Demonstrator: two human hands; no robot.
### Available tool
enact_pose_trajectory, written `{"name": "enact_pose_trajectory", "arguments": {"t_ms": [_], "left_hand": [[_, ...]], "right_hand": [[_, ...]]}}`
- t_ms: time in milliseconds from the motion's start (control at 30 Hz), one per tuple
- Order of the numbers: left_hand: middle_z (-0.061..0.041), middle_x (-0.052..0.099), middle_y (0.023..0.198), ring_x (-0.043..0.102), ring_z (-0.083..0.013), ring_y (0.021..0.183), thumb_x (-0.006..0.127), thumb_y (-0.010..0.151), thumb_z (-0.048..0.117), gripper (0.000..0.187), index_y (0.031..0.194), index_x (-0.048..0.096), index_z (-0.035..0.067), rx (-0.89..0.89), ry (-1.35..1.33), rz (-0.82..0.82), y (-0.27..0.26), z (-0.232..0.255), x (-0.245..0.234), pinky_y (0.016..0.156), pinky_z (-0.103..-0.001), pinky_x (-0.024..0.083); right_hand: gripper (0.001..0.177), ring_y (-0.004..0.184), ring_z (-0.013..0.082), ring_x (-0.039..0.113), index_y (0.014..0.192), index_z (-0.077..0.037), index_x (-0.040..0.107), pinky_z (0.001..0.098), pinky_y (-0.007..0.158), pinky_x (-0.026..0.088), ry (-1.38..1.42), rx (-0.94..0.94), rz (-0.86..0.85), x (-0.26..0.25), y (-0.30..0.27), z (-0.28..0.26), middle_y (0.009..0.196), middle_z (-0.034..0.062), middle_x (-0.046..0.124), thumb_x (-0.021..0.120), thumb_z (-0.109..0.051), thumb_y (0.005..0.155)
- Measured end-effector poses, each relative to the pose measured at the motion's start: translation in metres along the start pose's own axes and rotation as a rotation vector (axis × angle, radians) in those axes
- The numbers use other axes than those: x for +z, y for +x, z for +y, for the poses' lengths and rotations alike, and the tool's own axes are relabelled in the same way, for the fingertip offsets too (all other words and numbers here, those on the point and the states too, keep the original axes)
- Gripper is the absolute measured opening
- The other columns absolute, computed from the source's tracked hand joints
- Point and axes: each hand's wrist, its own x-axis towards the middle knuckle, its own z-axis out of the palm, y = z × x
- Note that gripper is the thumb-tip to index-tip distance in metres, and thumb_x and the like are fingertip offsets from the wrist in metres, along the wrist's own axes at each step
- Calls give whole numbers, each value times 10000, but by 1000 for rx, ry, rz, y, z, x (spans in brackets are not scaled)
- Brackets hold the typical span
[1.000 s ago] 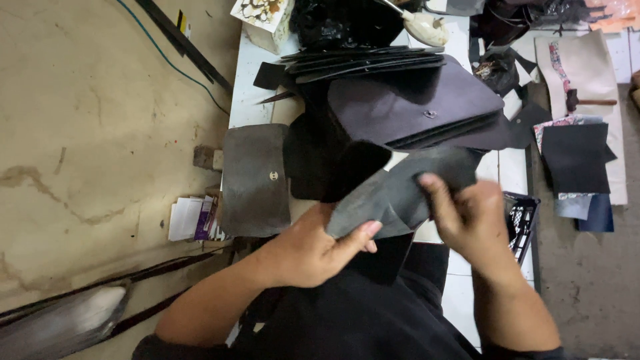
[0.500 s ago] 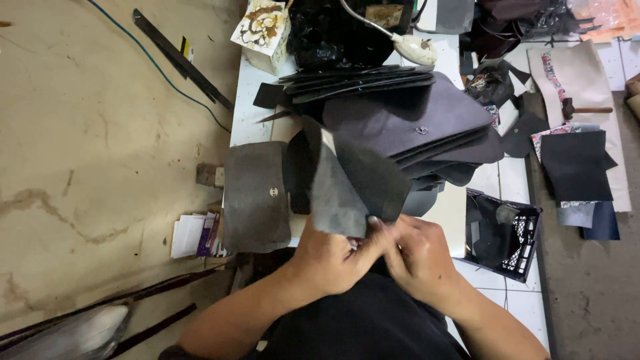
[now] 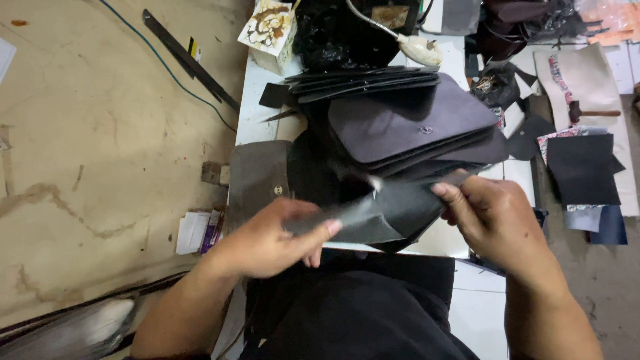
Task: The person is peeling off the protective backing from pre-cut leather pieces at a workshop table.
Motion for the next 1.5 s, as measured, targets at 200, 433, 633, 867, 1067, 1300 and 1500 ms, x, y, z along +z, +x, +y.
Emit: {"name": "enact_pose_trajectory", "arguments": {"t_ms": [200, 433, 633, 867, 1067, 1300, 1500], "left_hand": [[-43, 698, 771, 725, -180, 735, 546, 986, 421, 312, 909, 639, 133, -75, -27, 243, 11, -16, 39, 745, -312, 557], [-98, 373, 425, 392, -233, 402, 516, 1072, 306, 632, 502, 349, 89, 209, 178, 408, 29, -9, 70, 522, -453, 264], [-110, 697, 645, 664, -279, 575, 474, 1071, 235, 433, 711, 599, 32, 336, 155, 348, 18, -22, 57, 600, -422, 430], [-32, 721, 978, 689, -155, 916, 609, 891, 81, 181, 1030, 719, 44, 236, 113, 235, -17, -40, 7, 798, -296, 504], [70, 511, 732, 454, -79, 696, 652, 986, 183, 308, 716, 524, 110, 99, 66, 218, -8, -41, -3, 632, -296, 403], [-65, 622, 1192, 655, -176, 1102, 735, 808, 8, 684, 1436, 475, 83, 78, -286, 394, -1, -9, -24, 916, -290, 578], [-46, 659, 1168, 644, -160, 1090, 651, 823, -48, 583, 1375, 537, 100, 102, -400, 335, 4, -10, -25, 918, -304, 535]], "right_hand": [[420, 445, 169, 333, 682, -91, 385, 376, 459, 260, -23, -203, 49, 16, -2, -25, 531, 16, 331, 608, -182, 1026], [405, 519, 282, 424, 728, -65, 386, 429, 498, 304, -210, -380, 233, 49, -1, -54, 615, 77, 381, 639, -151, 1032], [297, 449, 342, 584, 803, -95, 584, 452, 476, 393, -55, -100, -15, 76, -19, -12, 534, 117, 578, 619, -310, 1004], [148, 571, 206, 430, 789, -116, 488, 379, 584, 385, 47, 16, -93, 17, -12, 27, 590, 53, 516, 516, -103, 934], [524, 409, 166, 351, 594, -104, 355, 379, 463, 275, -43, -173, -159, 17, -13, 5, 511, 1, 327, 632, -312, 987], [462, 407, 265, 512, 620, -89, 461, 437, 420, 339, -219, -259, -31, 42, -31, -6, 484, 51, 437, 667, -320, 963], [408, 417, 276, 491, 677, -102, 472, 453, 410, 315, -272, -250, 26, 51, -36, -6, 501, 51, 428, 653, -317, 973]]}}
